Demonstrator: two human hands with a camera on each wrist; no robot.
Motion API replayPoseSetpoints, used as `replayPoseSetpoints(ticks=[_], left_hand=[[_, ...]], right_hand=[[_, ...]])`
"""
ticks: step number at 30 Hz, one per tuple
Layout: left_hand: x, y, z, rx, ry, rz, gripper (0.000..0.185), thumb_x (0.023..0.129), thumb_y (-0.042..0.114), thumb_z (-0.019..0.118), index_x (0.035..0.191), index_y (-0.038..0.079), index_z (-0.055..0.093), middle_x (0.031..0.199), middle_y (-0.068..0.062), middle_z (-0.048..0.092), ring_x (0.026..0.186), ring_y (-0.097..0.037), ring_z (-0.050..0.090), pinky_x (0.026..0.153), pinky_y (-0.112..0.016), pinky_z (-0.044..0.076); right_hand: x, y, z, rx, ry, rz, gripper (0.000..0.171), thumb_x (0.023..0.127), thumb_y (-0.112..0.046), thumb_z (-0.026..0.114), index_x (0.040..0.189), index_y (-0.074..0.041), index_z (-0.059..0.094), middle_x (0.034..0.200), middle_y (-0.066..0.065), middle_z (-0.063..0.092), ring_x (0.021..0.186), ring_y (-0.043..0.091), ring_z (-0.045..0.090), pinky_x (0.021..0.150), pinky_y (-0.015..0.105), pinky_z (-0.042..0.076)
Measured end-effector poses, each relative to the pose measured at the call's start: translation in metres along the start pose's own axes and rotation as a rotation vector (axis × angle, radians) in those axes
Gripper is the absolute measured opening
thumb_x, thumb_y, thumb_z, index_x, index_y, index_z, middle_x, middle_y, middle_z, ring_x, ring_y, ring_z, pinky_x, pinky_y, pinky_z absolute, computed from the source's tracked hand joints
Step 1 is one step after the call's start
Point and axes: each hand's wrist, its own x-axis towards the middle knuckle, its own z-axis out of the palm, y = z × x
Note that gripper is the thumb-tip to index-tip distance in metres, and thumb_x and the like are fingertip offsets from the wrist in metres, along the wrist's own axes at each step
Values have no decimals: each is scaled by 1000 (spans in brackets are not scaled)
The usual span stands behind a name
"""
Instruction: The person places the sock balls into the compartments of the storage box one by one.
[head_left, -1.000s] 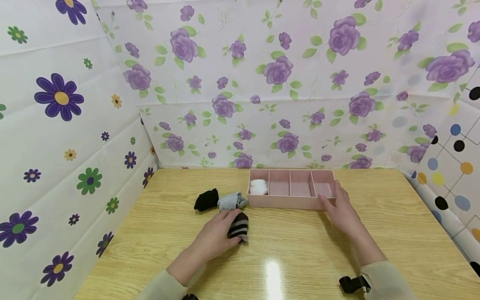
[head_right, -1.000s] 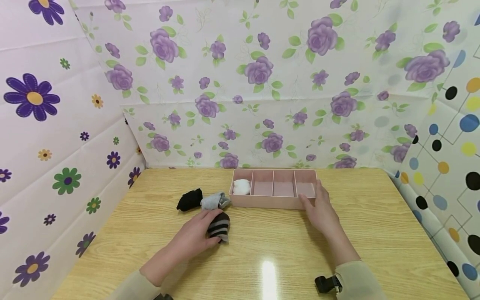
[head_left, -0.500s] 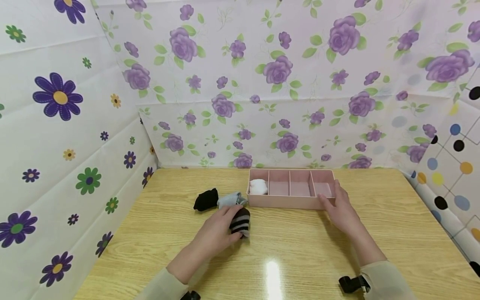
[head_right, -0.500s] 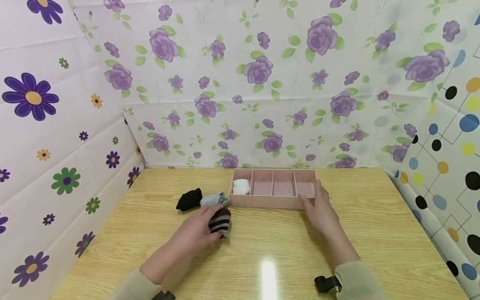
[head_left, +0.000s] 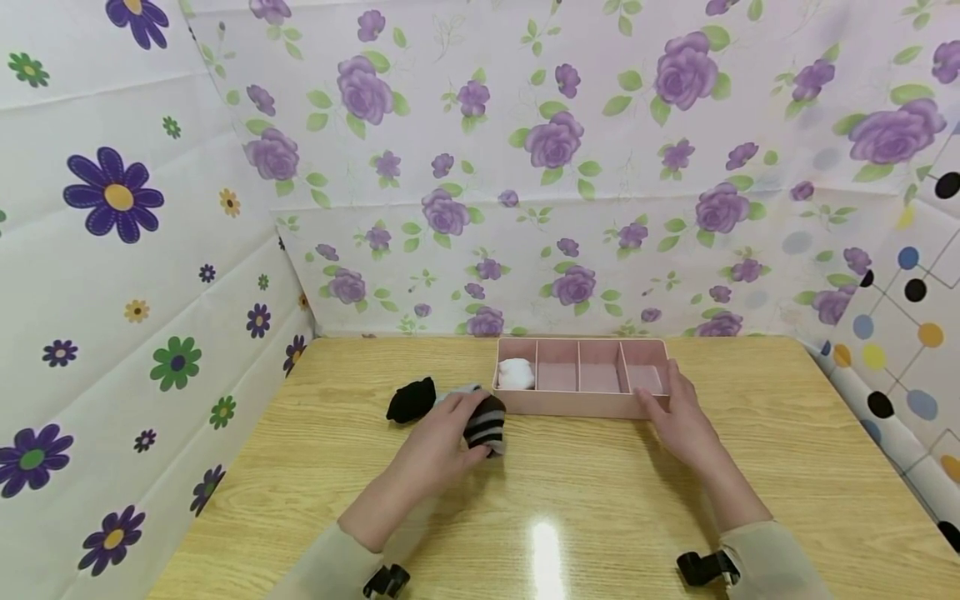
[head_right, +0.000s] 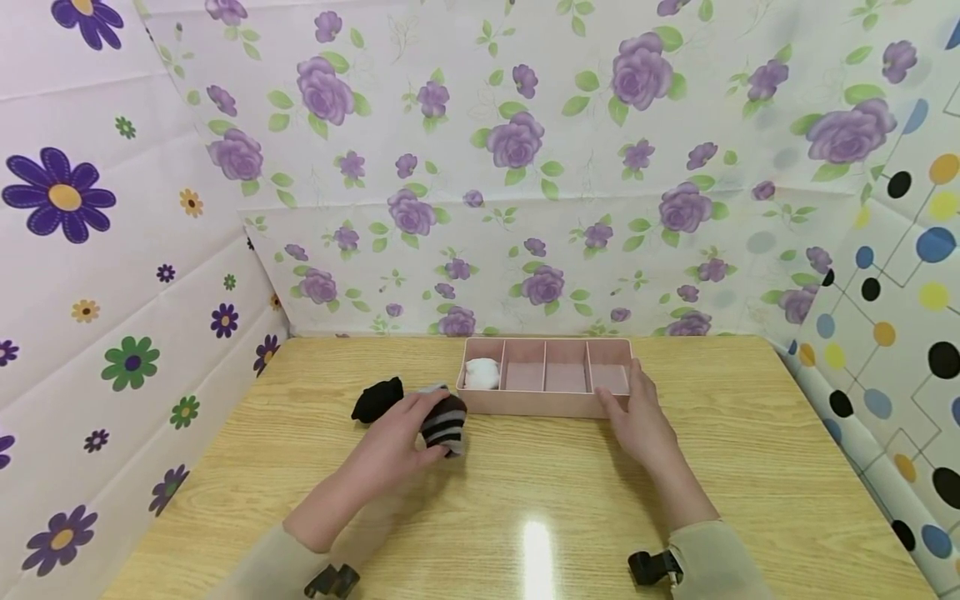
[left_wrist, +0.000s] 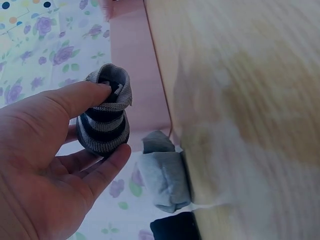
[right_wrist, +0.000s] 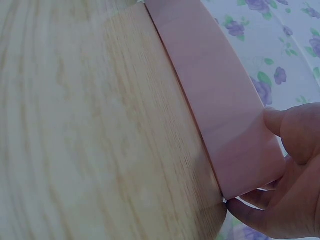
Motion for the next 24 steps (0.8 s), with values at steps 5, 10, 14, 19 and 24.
replayPoseSetpoints(ticks=[5,10,14,19,24], left_hand=[[7,3,-2,13,33,19,81,97,26,90,165,14,49,152,-16,60,133,-34,64,106,-51,58],[15,8,-4,17,58,34,80,97,26,90,165,13,50,150,-16,61,131,-34,65,104,-51,58],[23,13,-6,7,68,49,81,97,26,90,165,12,49,150,-16,61,130,-35,65,103,-51,59],[34,18,-8,3,78,62,80,98,24,90,165,12,48,149,-17,61,127,-34,66,102,-51,59],[47,21,-6,11,76,53,80,99,24,88,167,15,47,150,-17,60,126,-33,65,102,-50,59]], right_hand=[[0,0,0,-7,-1,1,99,118,-52,46,170,2,-20,173,45,-4,155,69,14,122,80,19],[0,1,1,-5,6,-6,99,118,-52,47,170,2,-19,173,45,-3,156,68,14,123,79,19],[0,2,1,-2,15,-12,99,118,-51,47,170,3,-18,173,45,-2,156,68,13,123,79,18],[2,3,2,-6,17,-12,98,119,-49,47,170,4,-18,173,45,-2,156,67,13,123,78,18],[2,2,1,-17,16,-10,99,118,-51,47,170,5,-17,172,45,-2,156,67,14,124,78,19]])
